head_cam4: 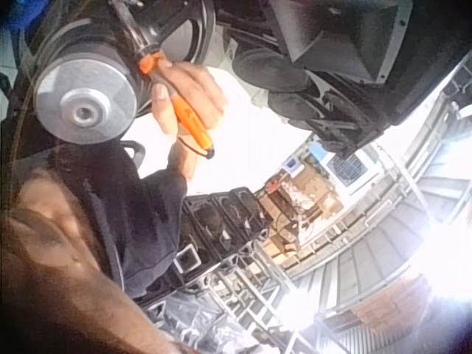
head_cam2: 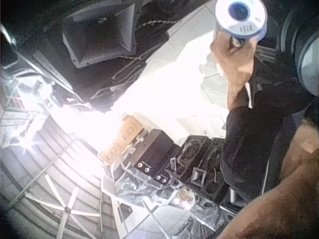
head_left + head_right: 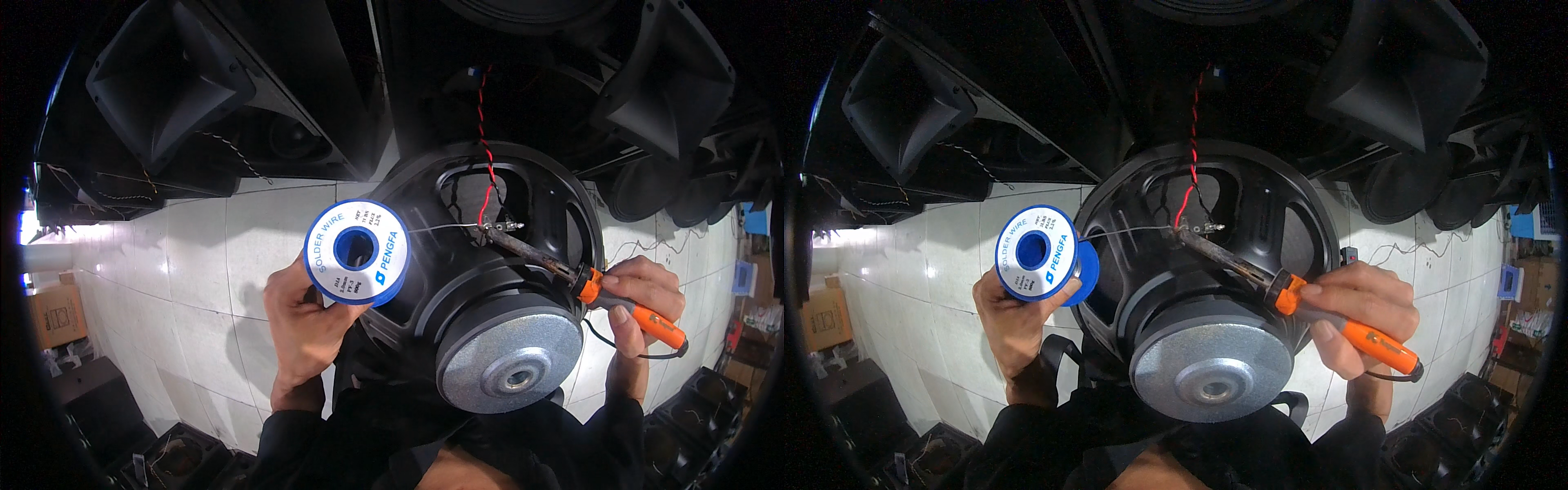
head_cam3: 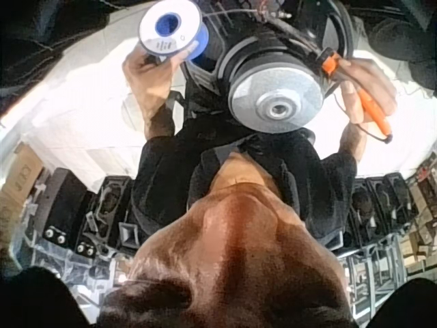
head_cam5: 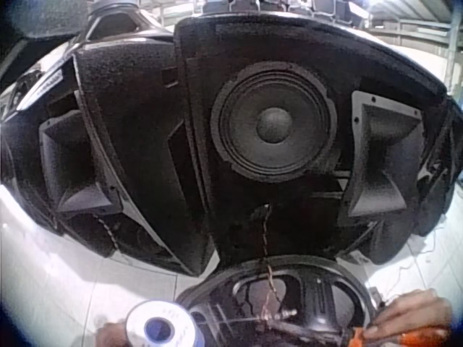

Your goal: The person positions a large speaker driver, then strips and twists red and black wires to the terminal posts. Using a soldering iron and solder wire, the person solders both connections to secure the wires to the speaker terminals.

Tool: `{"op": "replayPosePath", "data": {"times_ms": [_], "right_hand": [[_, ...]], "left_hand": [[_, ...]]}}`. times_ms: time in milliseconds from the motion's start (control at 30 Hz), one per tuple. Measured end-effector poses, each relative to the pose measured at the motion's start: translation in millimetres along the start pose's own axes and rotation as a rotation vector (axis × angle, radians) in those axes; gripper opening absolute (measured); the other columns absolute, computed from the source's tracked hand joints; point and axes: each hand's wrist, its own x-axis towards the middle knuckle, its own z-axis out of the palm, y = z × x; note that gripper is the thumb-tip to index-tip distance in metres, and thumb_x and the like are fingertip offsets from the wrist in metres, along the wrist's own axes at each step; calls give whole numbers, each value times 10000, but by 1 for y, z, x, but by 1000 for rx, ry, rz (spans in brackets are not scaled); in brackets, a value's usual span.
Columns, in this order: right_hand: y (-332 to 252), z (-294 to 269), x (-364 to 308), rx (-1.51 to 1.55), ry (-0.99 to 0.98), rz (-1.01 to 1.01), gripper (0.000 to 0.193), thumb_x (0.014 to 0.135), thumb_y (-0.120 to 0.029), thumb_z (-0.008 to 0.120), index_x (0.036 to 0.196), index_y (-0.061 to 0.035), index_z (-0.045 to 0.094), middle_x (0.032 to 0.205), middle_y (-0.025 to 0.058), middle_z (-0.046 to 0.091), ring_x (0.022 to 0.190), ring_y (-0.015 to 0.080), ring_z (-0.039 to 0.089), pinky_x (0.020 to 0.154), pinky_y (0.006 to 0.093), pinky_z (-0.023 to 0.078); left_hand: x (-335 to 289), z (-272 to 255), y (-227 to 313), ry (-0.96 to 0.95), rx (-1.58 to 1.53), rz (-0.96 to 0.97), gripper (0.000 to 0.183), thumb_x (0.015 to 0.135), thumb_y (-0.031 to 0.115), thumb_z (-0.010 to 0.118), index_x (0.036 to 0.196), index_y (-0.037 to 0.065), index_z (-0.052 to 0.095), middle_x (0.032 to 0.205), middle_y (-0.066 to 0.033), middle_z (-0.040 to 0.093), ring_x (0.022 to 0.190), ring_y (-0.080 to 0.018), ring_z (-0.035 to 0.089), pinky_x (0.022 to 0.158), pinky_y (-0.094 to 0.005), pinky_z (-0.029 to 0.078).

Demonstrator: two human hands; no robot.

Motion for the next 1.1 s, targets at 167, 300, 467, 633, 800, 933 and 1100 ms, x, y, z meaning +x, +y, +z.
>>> {"op": "replayPosePath", "data": {"times_ms": [167,300,467,633,800,933,1100], "right_hand": [[0,1,1,8,11,1,307,735,-240,642,929,-20,735,802,143,712,642,241,708,591,284,578],[0,0,1,5,-3,-1,309,743,-249,639,926,-21,737,806,145,714,645,243,707,592,287,579],[1,-1,0,17,-8,10,315,750,-262,635,927,-22,739,817,146,716,652,245,707,598,291,582],[1,1,0,24,11,1,322,755,-267,632,931,-20,739,821,149,716,653,247,707,604,294,585],[0,0,1,24,0,4,323,758,-268,631,931,-17,738,819,148,716,649,248,707,611,296,587],[-1,0,1,16,-4,13,322,761,-268,631,928,-15,737,819,150,717,646,250,706,608,297,587],[0,0,2,32,-12,3,313,773,-272,630,924,-18,736,818,151,717,648,248,708,600,295,585]], "left_hand": [[2,3,0,-4,5,26,380,739,121,851,1089,58,715,1043,-110,742,959,-240,729,852,-354,582],[0,5,-2,13,44,81,384,736,136,860,1085,65,716,1054,-113,740,967,-242,728,859,-359,580],[2,4,1,2,19,43,383,745,144,855,1093,72,713,1057,-113,740,977,-246,726,869,-365,579],[1,5,2,9,31,37,372,755,139,842,1096,69,709,1052,-117,741,977,-247,727,867,-362,579],[2,6,0,4,37,84,359,754,137,840,1079,65,707,1048,-121,741,970,-248,728,860,-357,579],[5,5,4,-9,25,54,349,754,137,840,1067,59,708,1041,-119,743,967,-245,729,852,-352,582],[3,3,8,32,-64,-26,348,760,153,844,1069,49,722,1019,-112,748,951,-243,735,839,-353,589]]}}
